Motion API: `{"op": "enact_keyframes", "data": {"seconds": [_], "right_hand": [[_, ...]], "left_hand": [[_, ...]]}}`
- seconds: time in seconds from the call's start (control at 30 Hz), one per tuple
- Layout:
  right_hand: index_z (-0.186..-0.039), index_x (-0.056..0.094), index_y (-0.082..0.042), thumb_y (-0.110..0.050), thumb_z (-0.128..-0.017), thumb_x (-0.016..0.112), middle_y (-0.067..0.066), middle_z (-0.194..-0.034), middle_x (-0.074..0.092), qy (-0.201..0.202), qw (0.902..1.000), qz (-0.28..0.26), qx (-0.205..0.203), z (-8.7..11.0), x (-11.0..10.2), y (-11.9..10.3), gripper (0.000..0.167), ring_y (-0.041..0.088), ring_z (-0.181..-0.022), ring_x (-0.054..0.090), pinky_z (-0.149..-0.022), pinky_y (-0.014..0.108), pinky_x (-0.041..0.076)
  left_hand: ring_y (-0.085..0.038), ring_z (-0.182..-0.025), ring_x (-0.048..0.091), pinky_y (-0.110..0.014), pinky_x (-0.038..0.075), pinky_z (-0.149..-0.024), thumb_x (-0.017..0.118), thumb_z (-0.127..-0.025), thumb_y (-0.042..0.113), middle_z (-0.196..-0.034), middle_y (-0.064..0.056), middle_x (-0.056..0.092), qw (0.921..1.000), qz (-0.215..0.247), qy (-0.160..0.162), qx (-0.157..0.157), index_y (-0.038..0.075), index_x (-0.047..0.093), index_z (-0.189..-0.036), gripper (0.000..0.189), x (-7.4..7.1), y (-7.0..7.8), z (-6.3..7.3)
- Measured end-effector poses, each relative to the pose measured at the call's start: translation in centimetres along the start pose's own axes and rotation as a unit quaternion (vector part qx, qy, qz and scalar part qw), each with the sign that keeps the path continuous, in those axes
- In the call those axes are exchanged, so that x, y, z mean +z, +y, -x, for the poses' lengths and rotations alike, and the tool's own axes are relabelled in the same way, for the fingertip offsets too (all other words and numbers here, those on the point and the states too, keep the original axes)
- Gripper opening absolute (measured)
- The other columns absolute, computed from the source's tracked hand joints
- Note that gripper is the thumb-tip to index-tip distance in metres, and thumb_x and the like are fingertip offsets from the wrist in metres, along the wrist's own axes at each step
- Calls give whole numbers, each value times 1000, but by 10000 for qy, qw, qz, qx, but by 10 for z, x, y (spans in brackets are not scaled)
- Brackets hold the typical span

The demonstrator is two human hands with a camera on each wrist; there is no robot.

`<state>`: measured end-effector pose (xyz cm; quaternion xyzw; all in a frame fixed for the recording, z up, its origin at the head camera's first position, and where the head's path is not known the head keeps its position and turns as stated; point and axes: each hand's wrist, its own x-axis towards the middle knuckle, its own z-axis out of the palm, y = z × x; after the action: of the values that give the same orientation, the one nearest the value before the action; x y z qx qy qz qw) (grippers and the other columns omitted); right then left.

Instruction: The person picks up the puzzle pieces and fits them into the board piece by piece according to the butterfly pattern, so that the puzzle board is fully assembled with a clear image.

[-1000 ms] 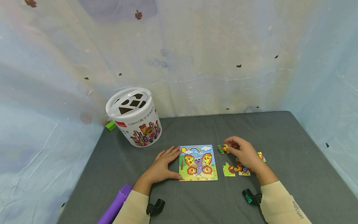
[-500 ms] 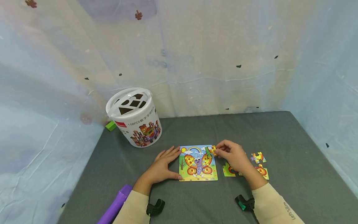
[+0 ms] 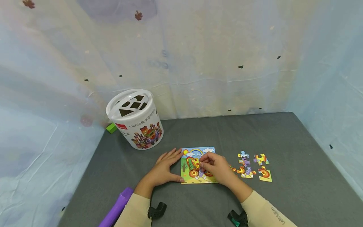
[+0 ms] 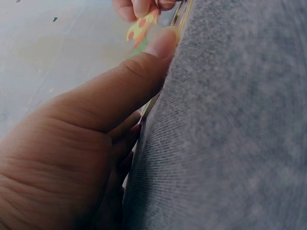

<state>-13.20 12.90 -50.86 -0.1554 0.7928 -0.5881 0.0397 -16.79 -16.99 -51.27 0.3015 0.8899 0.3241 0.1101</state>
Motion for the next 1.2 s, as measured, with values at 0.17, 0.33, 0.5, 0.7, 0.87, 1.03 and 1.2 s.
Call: {"op": "enact_keyframes", "data": {"seconds": [0.17,0.33,0.5,0.7,0.87,1.03,1.2], "right_hand": [[-107,77,-9,-10,-104,77,-4,-87,71,312,9984,479,33,-2,20,-4,3,15,-72,68,-63,29,55],[-109,80,-11,-8,-101,80,-10,-89,72,506,9938,982,126,-3,29,-9,9,6,-73,66,-66,30,55],[-113,80,-9,-6,-98,82,-6,-101,70,498,9865,1551,-195,0,30,-12,16,8,-82,63,-73,33,56],[-126,78,-5,-15,-98,84,8,-128,68,79,9553,2762,-1052,7,33,-16,30,28,-117,62,-99,49,55],[-145,69,-2,-34,-99,83,15,-149,62,-471,9039,3989,-1470,16,41,-23,58,35,-135,59,-110,55,50],[-153,60,3,-45,-103,77,19,-159,54,-890,8810,4409,-1468,25,46,-30,72,38,-145,52,-114,55,47],[-158,56,0,-49,-105,73,16,-167,47,-1117,8745,4519,-1364,27,45,-30,75,35,-154,43,-118,53,43]], "left_hand": [[-22,-165,15,-58,5,-129,94,-82,57,-177,4,28,10000,67,13,-1,18,40,-171,111,-1,1,0],[-19,-165,13,-55,3,-129,93,-82,58,-178,6,26,10000,36,-44,-66,19,39,-172,112,-1,2,1],[-25,-165,16,-60,5,-128,94,-82,56,-177,2,29,10000,64,20,32,16,40,-171,111,-1,1,0],[-21,-165,14,-56,4,-129,94,-82,55,-178,4,27,10000,-5,-20,-17,18,39,-171,112,0,1,0],[-21,-164,15,-57,4,-129,94,-82,55,-177,4,27,10000,-76,-12,6,18,39,-171,111,0,0,1],[-25,-164,16,-60,5,-128,94,-82,54,-177,2,29,10000,-47,35,57,17,40,-171,111,1,0,0],[-24,-164,16,-60,5,-128,94,-83,55,-177,3,28,10000,-51,20,43,18,39,-171,111,1,0,0]]}}
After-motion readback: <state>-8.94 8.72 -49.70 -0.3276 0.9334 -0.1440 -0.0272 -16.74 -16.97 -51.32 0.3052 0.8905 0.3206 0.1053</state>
